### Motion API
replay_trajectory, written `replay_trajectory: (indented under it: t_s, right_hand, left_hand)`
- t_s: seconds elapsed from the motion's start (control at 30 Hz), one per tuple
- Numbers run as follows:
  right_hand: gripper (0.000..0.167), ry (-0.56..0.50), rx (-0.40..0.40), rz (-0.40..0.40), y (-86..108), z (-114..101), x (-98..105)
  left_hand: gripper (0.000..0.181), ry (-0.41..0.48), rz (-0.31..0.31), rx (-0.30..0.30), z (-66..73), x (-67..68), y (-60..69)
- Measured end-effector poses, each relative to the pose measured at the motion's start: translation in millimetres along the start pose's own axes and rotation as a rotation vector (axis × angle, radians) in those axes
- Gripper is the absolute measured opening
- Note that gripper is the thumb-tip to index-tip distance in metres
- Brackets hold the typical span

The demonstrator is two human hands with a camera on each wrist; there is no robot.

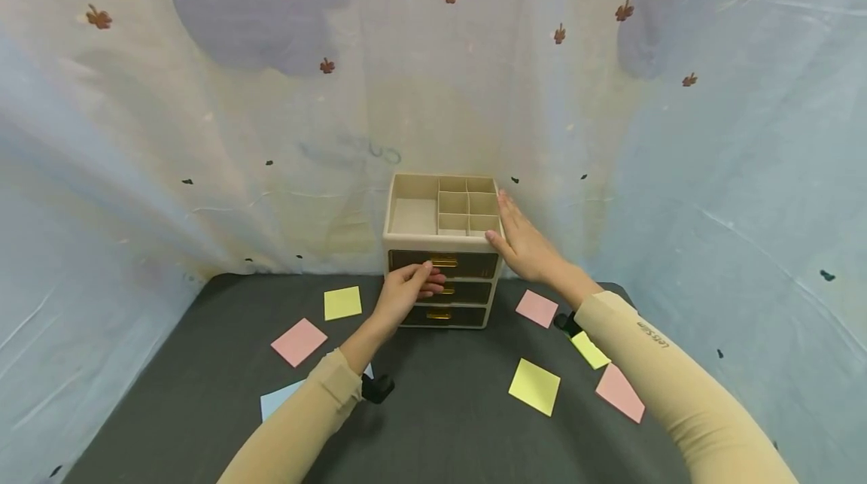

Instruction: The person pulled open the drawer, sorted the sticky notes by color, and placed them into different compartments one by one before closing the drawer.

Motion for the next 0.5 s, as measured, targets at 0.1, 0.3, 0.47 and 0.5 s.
replay_trajectory:
  t_s: [0.1, 0.3, 0.47, 0.5]
  right_hand:
    - [0.08, 0.0, -0.006, -0.008, 0.4, 0.5, 0.1]
    - [0.08, 0.004, -0.016, -0.021, 1.8, -0.2, 1.2]
    - [0.078, 0.002, -0.02, -0.022, 2.4, -2.6, 2.5]
    - [0.078, 0.0, -0.021, -0.022, 2.7, -2.8, 2.8]
  left_hand:
    - [0.048, 0.023, -0.003, 0.008, 0.4, -3.2, -2.8]
    - [0.05, 0.032, -0.006, 0.009, 3.2, -10.1, -5.2]
    - [0.047, 0.036, 0.016, 0.021, 3.7, -12.2, -6.6]
    - [0.046, 0.035, 0.021, 0.024, 3.6, -12.3, -6.8]
Point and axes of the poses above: each hand's wrist, its own y-axis away from the middle knuckle, its own x-axis out of the back of the hand, z = x × y, the point moved 4 cm from there along -y, towards the middle knuckle, and after that the axes turned 14 degrees about y, right-handed, at the moved point
